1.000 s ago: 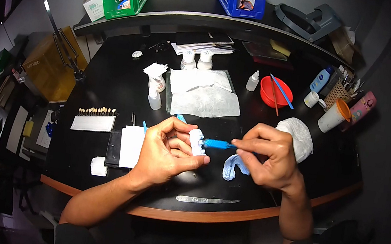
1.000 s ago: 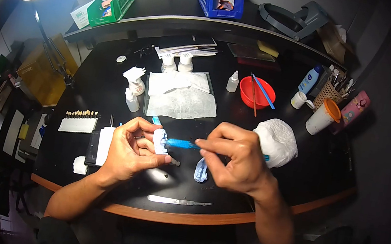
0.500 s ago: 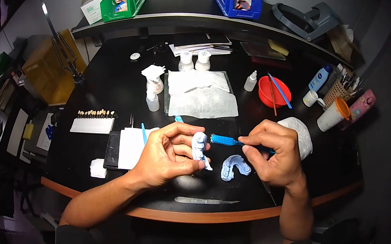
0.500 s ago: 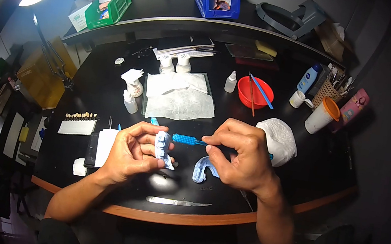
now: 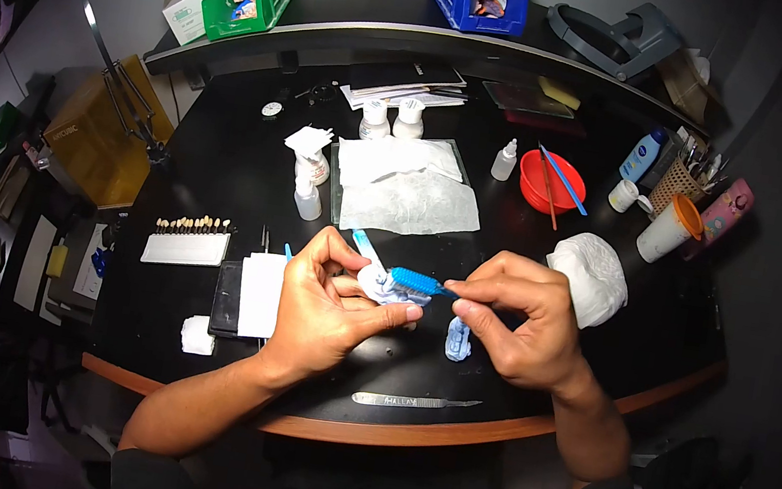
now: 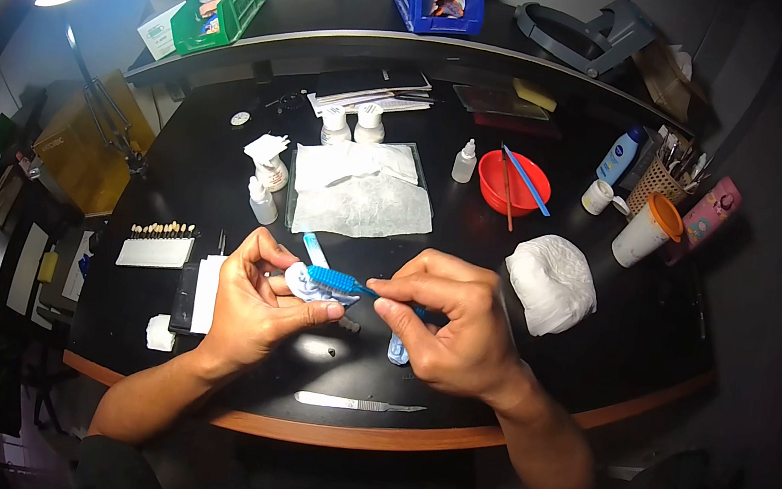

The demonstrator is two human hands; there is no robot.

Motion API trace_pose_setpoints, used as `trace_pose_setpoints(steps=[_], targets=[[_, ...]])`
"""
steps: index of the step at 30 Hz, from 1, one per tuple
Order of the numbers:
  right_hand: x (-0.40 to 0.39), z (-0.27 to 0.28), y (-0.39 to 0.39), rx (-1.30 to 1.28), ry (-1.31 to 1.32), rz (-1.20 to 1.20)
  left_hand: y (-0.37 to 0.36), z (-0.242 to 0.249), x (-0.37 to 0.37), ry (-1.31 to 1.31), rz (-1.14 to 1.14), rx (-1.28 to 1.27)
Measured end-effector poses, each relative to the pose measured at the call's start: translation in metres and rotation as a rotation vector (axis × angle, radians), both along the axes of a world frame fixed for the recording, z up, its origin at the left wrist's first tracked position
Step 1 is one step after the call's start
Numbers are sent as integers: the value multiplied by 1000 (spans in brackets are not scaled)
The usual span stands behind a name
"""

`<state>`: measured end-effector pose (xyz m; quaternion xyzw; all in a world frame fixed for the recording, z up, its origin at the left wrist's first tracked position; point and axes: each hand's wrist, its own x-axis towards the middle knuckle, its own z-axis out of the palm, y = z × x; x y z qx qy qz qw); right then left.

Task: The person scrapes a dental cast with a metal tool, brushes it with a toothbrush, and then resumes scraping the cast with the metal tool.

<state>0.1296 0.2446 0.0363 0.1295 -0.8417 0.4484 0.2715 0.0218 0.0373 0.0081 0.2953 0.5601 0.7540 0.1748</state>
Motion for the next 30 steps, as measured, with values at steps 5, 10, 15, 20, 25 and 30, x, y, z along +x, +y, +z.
trace_pose_setpoints(steps=[5, 10, 15, 20, 25, 30], targets=[[1, 1, -1, 112, 26, -110, 0, -1, -1, 63, 37, -26], [-1, -4, -11, 137, 102, -74, 0, -2, -2, 91, 50, -23], [0, 1, -7, 119, 81, -39, 0, 1, -3, 18, 11, -37], [0, 1, 1, 137, 84, -90, -1, 3, -6, -17, -36, -26], [-3, -4, -8, 137, 86, -54, -2, -1, -6, -18, -13, -25], [0, -1, -8, 154, 82, -72, -1, 1, -5, -14, -10, -34]])
